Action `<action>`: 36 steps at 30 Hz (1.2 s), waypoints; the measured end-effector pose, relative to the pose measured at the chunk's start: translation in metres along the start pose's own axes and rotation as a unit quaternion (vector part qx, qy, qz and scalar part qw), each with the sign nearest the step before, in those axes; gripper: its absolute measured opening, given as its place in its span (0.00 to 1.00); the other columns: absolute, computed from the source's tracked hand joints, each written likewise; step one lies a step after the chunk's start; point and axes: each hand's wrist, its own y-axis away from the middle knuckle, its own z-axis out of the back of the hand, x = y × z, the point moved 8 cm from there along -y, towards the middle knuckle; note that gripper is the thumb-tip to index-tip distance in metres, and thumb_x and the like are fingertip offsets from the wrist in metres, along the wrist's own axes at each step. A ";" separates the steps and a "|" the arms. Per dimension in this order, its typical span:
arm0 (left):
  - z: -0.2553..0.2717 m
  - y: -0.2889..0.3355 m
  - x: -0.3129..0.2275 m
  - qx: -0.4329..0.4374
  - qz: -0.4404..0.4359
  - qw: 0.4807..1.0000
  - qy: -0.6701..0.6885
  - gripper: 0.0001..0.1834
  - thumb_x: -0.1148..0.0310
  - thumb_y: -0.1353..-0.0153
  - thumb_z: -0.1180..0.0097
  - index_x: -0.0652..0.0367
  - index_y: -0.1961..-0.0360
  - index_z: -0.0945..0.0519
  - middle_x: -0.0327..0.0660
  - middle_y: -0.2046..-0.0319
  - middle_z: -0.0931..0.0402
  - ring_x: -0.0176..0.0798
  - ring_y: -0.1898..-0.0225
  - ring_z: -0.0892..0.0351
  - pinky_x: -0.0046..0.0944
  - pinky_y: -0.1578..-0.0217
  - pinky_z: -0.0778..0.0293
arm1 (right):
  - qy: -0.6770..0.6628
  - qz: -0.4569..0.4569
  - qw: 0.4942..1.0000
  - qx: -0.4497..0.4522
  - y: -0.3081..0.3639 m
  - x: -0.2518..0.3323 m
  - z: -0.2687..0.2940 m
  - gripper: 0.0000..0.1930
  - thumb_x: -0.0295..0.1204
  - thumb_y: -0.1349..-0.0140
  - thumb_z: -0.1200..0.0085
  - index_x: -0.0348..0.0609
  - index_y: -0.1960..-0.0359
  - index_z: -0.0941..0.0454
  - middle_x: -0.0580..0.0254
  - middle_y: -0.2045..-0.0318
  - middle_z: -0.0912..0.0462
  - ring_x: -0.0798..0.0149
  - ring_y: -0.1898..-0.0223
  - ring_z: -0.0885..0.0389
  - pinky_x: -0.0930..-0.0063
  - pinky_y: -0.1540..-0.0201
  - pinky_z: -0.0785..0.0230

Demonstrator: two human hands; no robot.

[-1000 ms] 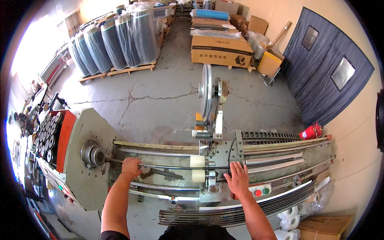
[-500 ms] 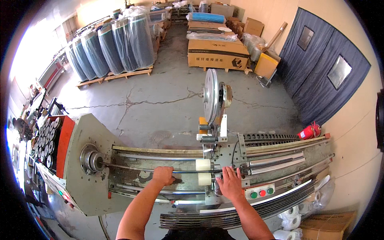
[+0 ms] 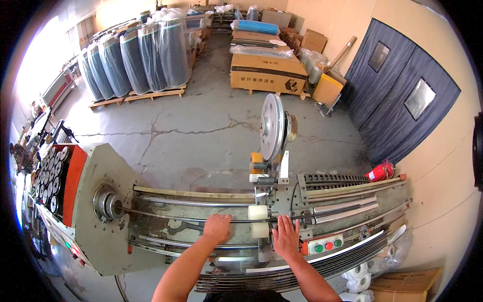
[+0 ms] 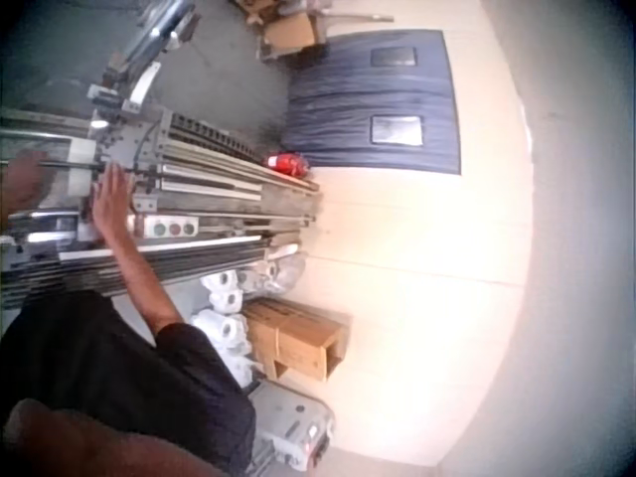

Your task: The person operates a roll forming machine by feeding metal rods into the rollers and securing them with tape. They then move the rods through the machine by hand and secure them again with tape.

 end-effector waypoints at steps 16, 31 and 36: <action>0.020 0.092 0.244 0.058 0.173 0.980 -0.075 0.24 0.46 0.46 0.24 0.47 0.52 0.09 0.46 0.55 0.10 0.57 0.47 0.13 0.59 0.43 0.21 | 0.012 -0.031 0.999 -0.032 0.004 -0.011 -0.010 0.31 0.40 0.25 0.44 0.35 0.27 0.30 0.46 0.27 0.27 0.45 0.22 0.34 0.33 0.17 0.59; -0.017 0.011 0.094 0.136 0.082 0.987 -0.024 0.30 0.43 0.41 0.27 0.48 0.43 0.13 0.48 0.48 0.11 0.57 0.44 0.12 0.59 0.45 0.18 | -0.004 -0.057 0.998 -0.038 0.004 -0.016 -0.018 0.30 0.40 0.25 0.45 0.34 0.27 0.28 0.46 0.26 0.28 0.46 0.21 0.36 0.34 0.16 0.62; -0.020 -0.020 0.016 0.159 0.045 0.986 0.013 0.32 0.51 0.41 0.26 0.51 0.39 0.20 0.50 0.46 0.12 0.56 0.41 0.13 0.57 0.43 0.18 | -0.006 -0.062 0.998 -0.031 0.004 -0.022 -0.022 0.30 0.39 0.25 0.46 0.34 0.27 0.29 0.46 0.25 0.28 0.46 0.21 0.35 0.34 0.16 0.63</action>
